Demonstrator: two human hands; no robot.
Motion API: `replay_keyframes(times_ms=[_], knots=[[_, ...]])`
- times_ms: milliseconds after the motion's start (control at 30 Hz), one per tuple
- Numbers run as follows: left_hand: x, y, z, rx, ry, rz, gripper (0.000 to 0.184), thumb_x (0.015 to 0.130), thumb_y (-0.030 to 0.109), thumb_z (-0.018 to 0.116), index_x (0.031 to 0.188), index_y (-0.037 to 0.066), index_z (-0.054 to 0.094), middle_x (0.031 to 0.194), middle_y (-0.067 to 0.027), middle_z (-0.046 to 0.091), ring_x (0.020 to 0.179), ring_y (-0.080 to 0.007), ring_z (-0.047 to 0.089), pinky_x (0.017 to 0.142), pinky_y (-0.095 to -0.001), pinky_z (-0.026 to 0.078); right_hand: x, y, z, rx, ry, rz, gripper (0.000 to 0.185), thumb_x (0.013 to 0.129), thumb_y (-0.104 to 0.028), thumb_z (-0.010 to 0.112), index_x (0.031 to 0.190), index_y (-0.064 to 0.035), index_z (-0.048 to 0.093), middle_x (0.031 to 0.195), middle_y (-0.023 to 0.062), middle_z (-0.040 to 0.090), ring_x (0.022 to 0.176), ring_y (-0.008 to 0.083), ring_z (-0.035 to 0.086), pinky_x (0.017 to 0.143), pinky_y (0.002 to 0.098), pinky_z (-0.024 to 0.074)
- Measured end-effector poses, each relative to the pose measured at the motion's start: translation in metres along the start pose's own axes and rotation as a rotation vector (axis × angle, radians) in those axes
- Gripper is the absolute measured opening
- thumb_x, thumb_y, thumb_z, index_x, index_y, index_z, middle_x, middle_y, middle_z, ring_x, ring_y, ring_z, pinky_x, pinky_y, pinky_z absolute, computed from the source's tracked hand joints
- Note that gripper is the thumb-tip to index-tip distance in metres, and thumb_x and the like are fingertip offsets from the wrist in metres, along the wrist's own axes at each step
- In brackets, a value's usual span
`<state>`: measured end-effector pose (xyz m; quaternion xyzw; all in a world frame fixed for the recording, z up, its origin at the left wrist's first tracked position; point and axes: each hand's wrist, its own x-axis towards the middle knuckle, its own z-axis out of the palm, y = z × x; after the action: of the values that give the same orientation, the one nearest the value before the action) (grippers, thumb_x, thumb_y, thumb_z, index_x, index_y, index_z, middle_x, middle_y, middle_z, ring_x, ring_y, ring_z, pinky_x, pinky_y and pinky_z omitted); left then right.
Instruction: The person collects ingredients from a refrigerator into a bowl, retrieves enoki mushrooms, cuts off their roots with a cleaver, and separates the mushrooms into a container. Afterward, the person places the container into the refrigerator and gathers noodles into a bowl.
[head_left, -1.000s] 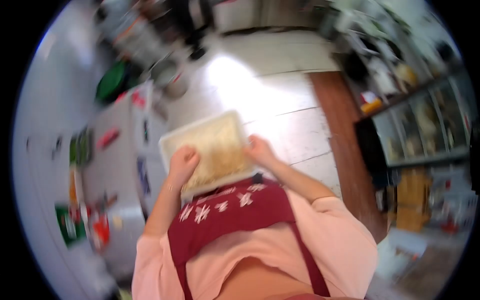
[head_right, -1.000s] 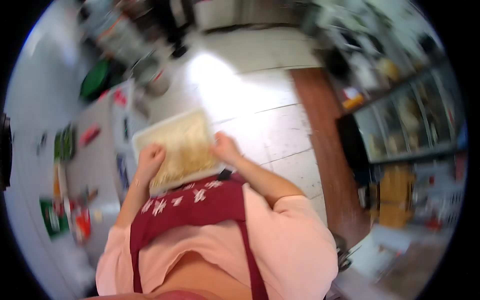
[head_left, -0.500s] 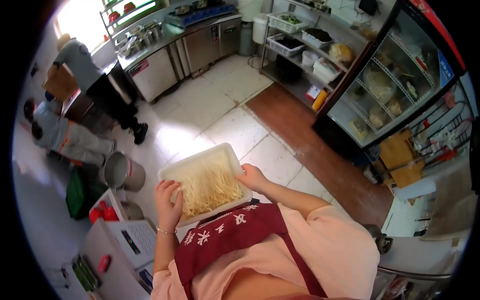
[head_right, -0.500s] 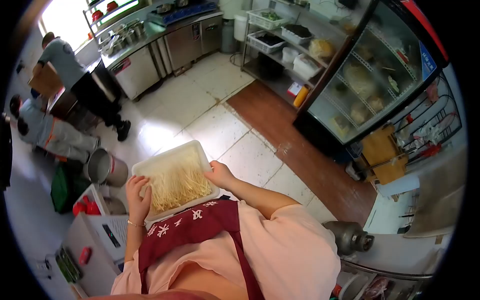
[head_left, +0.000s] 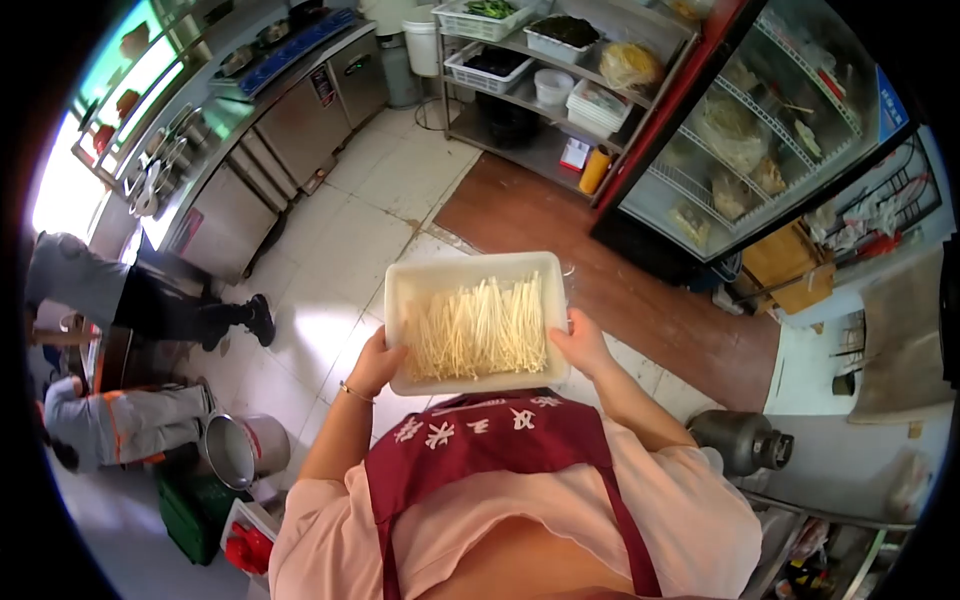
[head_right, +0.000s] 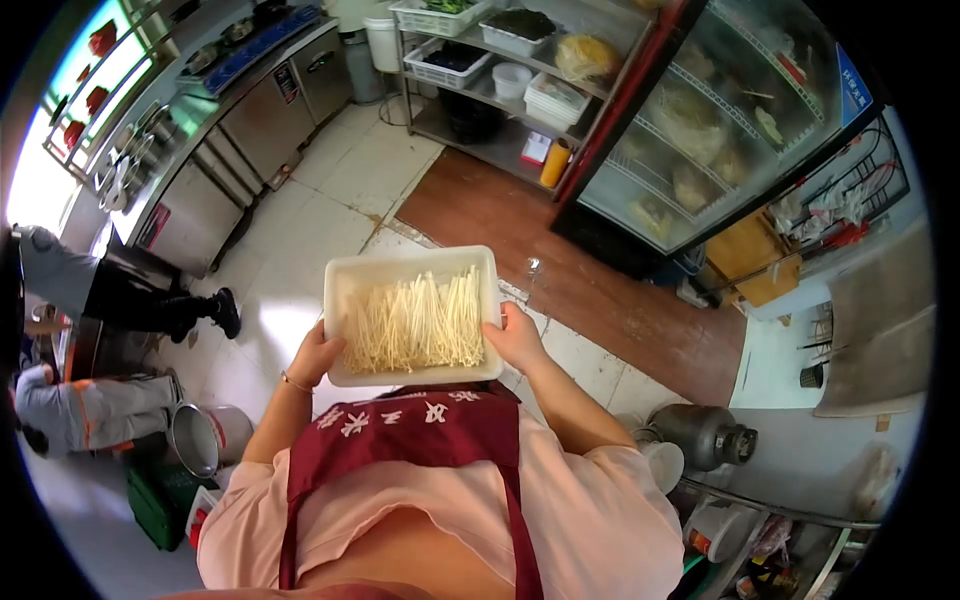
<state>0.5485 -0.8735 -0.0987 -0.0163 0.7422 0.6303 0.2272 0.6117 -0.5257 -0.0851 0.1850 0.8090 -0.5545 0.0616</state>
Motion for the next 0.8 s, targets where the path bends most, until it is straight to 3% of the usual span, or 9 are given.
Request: replay_keyframes(times_ms=[67, 133, 200, 233, 367, 467, 533, 633, 800], knots=[[0.043, 0.033, 0.013, 0.044, -0.049, -0.062, 0.049, 0.077, 0.005, 0.053, 0.123, -0.006, 0.046, 0.106, -0.0114, 0.059, 0.092, -0.0167, 0.058, 0.080, -0.0291, 0.047, 0.041, -0.004, -0.023, 0.098, -0.036, -0.109, 0.031, 0.081, -0.016, 0.062, 0.105, 0.0032, 0.054, 0.092, 0.0125, 0.065, 0.080, 0.0179, 0.063, 0.072, 0.0292, 0.0496], [0.094, 0.049, 0.024, -0.025, -0.044, 0.001, 0.048, 0.077, 0.005, 0.054, 0.123, -0.007, 0.046, 0.105, -0.0114, 0.059, 0.091, -0.0169, 0.058, 0.080, -0.0292, 0.048, 0.085, -0.017, -0.049, -0.002, -0.019, -0.101, 0.033, 0.085, -0.024, 0.062, 0.101, 0.0028, 0.055, 0.085, 0.0099, 0.065, 0.071, 0.0144, 0.060, 0.063, 0.0279, 0.0492], [0.136, 0.070, 0.030, 0.020, -0.042, 0.001, 0.047, 0.077, 0.005, 0.054, 0.122, -0.007, 0.046, 0.104, -0.0113, 0.059, 0.090, -0.0170, 0.058, 0.079, -0.0295, 0.048, 0.134, -0.032, -0.082, 0.044, -0.202, 0.133, 0.038, 0.087, -0.036, 0.060, 0.097, 0.0006, 0.057, 0.078, 0.0066, 0.063, 0.062, 0.0095, 0.055, 0.051, 0.0257, 0.0448], [0.143, 0.090, 0.037, 0.026, -0.054, -0.009, 0.046, 0.077, 0.006, 0.054, 0.121, -0.007, 0.047, 0.103, -0.0109, 0.059, 0.090, -0.0168, 0.058, 0.078, -0.0293, 0.048, 0.152, -0.029, -0.091, 0.049, -0.245, 0.130, 0.045, 0.088, -0.044, 0.056, 0.100, -0.0008, 0.059, 0.074, 0.0044, 0.061, 0.058, 0.0069, 0.050, 0.045, 0.0248, 0.0399], [0.216, 0.133, 0.052, 0.058, -0.053, 0.050, 0.043, 0.079, 0.007, 0.055, 0.118, -0.008, 0.049, 0.102, -0.0100, 0.060, 0.087, -0.0159, 0.058, 0.076, -0.0282, 0.048, 0.245, -0.053, -0.119, 0.157, -0.400, 0.189, 0.044, 0.088, -0.041, 0.056, 0.106, -0.0009, 0.059, 0.077, 0.0031, 0.062, 0.059, 0.0070, 0.051, 0.044, 0.0241, 0.0393], [0.267, 0.145, 0.052, 0.060, -0.018, 0.007, 0.041, 0.079, 0.009, 0.056, 0.117, -0.008, 0.050, 0.100, -0.0094, 0.060, 0.086, -0.0144, 0.058, 0.074, -0.0271, 0.048, 0.299, -0.075, -0.127, 0.006, -0.449, 0.126, 0.042, 0.087, -0.035, 0.057, 0.113, -0.0006, 0.058, 0.087, 0.0048, 0.064, 0.067, 0.0100, 0.057, 0.052, 0.0258, 0.0448], [0.304, 0.153, 0.052, -0.001, -0.024, 0.003, 0.040, 0.081, 0.009, 0.056, 0.117, -0.007, 0.050, 0.100, -0.0093, 0.061, 0.086, -0.0138, 0.058, 0.074, -0.0269, 0.048, 0.341, -0.074, -0.124, 0.220, -0.425, 0.103, 0.039, 0.086, -0.026, 0.057, 0.114, 0.0005, 0.057, 0.099, 0.0081, 0.064, 0.082, 0.0149, 0.061, 0.068, 0.0288, 0.0485], [0.386, 0.161, 0.049, -0.032, -0.047, -0.013, 0.039, 0.084, 0.012, 0.057, 0.117, -0.007, 0.051, 0.100, -0.0088, 0.061, 0.086, -0.0128, 0.058, 0.074, -0.0264, 0.048, 0.401, -0.083, -0.135, 0.119, -0.328, 0.119, 0.038, 0.084, -0.020, 0.056, 0.116, 0.0013, 0.056, 0.105, 0.0112, 0.063, 0.093, 0.0185, 0.060, 0.081, 0.0311, 0.0465], [0.516, 0.209, 0.061, -0.101, -0.135, 0.016, 0.040, 0.089, 0.021, 0.058, 0.120, -0.003, 0.052, 0.100, -0.0059, 0.061, 0.091, -0.0129, 0.057, 0.080, -0.0260, 0.046, 0.474, -0.088, -0.173, 0.303, -0.081, 0.202, 0.036, 0.083, -0.016, 0.055, 0.114, 0.0024, 0.057, 0.103, 0.0110, 0.063, 0.092, 0.0181, 0.060, 0.080, 0.0304, 0.0465]])
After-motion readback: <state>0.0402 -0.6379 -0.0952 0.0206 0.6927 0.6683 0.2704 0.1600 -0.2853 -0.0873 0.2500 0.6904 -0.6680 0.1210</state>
